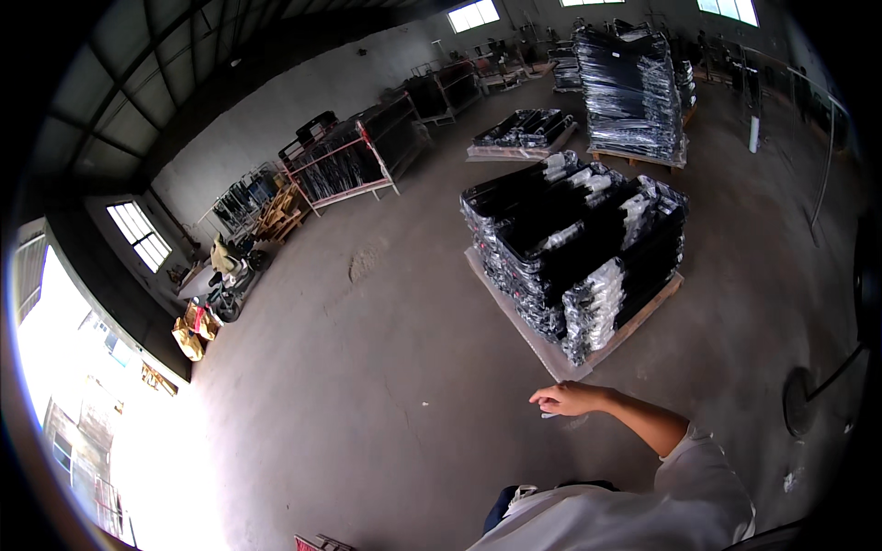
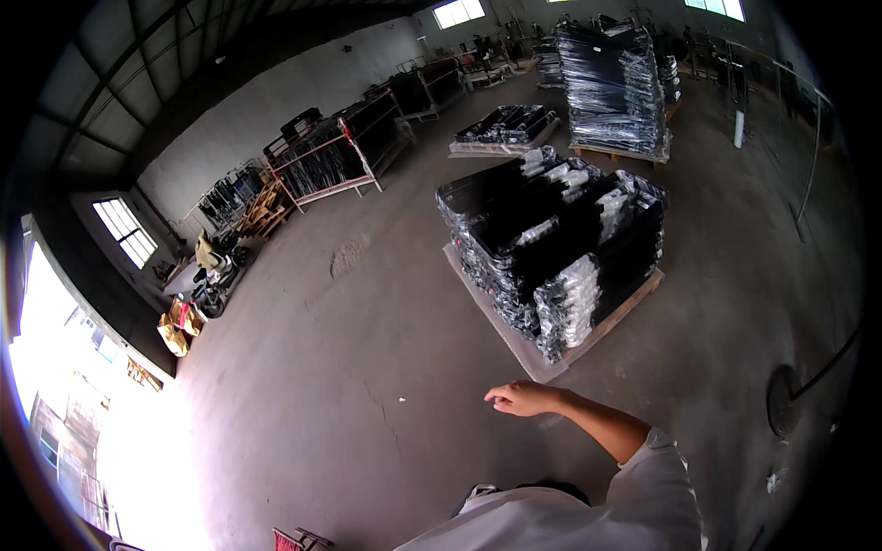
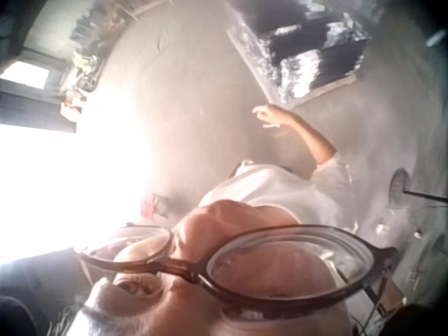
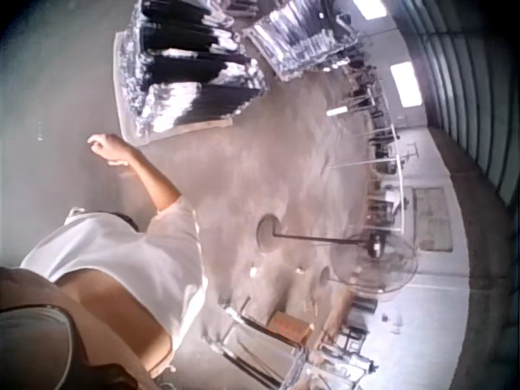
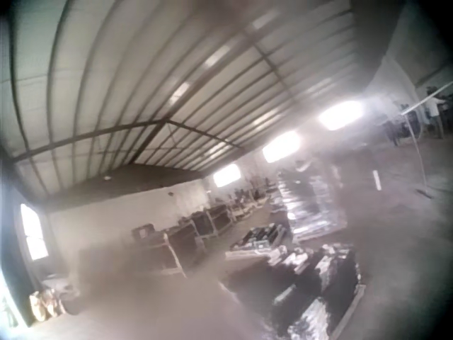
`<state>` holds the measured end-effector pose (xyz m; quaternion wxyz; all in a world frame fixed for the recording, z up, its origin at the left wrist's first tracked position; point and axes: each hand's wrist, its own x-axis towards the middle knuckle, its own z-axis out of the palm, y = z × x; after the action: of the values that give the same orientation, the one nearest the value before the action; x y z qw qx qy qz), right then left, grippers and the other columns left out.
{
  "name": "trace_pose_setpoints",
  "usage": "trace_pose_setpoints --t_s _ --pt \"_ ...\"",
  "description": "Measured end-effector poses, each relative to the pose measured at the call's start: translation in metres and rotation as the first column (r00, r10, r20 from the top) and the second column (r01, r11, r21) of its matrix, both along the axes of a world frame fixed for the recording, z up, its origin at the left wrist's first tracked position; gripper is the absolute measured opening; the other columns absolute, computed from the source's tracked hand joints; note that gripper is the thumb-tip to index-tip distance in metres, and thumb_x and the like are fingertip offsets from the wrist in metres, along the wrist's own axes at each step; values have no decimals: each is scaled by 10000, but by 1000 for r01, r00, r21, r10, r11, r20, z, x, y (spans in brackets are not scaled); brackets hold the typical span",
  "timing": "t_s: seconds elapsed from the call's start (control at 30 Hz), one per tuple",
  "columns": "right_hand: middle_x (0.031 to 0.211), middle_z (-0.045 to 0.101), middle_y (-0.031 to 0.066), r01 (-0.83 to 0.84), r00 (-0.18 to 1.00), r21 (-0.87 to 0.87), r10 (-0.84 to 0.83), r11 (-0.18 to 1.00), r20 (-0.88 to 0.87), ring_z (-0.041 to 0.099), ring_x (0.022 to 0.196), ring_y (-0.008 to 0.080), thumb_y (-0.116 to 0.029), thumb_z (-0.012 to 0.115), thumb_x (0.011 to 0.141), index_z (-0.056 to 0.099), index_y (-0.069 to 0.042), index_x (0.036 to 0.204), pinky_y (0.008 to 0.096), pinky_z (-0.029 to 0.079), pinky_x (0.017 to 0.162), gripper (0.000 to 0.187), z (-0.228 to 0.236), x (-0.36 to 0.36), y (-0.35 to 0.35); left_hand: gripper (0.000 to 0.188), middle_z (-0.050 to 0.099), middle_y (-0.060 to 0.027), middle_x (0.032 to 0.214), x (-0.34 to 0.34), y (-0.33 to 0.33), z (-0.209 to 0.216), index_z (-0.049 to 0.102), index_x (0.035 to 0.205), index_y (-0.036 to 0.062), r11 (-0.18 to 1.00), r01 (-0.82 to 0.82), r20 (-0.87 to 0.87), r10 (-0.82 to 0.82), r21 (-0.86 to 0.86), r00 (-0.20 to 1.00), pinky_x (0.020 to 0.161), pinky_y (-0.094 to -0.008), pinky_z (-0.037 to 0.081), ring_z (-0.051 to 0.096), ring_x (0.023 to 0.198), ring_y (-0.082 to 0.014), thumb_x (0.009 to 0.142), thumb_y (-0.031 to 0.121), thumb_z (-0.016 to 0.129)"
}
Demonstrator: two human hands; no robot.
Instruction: The person wraps a stack of black metal chair frames with clear plastic film using a handheld dispenser. They walk through a warehouse area, retrieve a roll of film, and apply it to the stacked chairs. The person then moves to a different area and applies small yellow stickers to the wrapped chair frames.
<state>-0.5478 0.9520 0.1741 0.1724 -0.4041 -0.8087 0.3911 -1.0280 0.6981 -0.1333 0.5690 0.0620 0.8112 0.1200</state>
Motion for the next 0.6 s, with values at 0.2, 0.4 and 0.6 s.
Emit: trace_pose_setpoints --t_s 0.2,0.4,0.6 --pt "968 634 112 -78 987 -36 72 996 -143 612 880 184 -141 523 877 543 -44 1123 280 465 762 265 -17 -69 157 212 598 -66 856 -17 123 -15 587 1004 63 999 -37 32 37 -9 999 623 -296 483 581 713 -163 846 195 534" --pt "1013 623 103 -93 985 -212 60 973 -159 593 940 160 -170 518 890 549 -45 1134 271 456 821 276 -28 -108 275 210 603 -70 853 -53 278 -30 589 992 64 999 55 60 -55 3 997 620 -284 486 581 715 -154 856 208 519" --pt "933 624 59 -34 938 -281 -67 959 -341 572 852 91 -119 547 876 575 -19 1058 227 450 740 209 51 -103 384 212 608 -74 850 -121 524 -11 591 980 65 926 228 -129 -198 302 972 616 -272 490 582 717 -144 867 221 504"
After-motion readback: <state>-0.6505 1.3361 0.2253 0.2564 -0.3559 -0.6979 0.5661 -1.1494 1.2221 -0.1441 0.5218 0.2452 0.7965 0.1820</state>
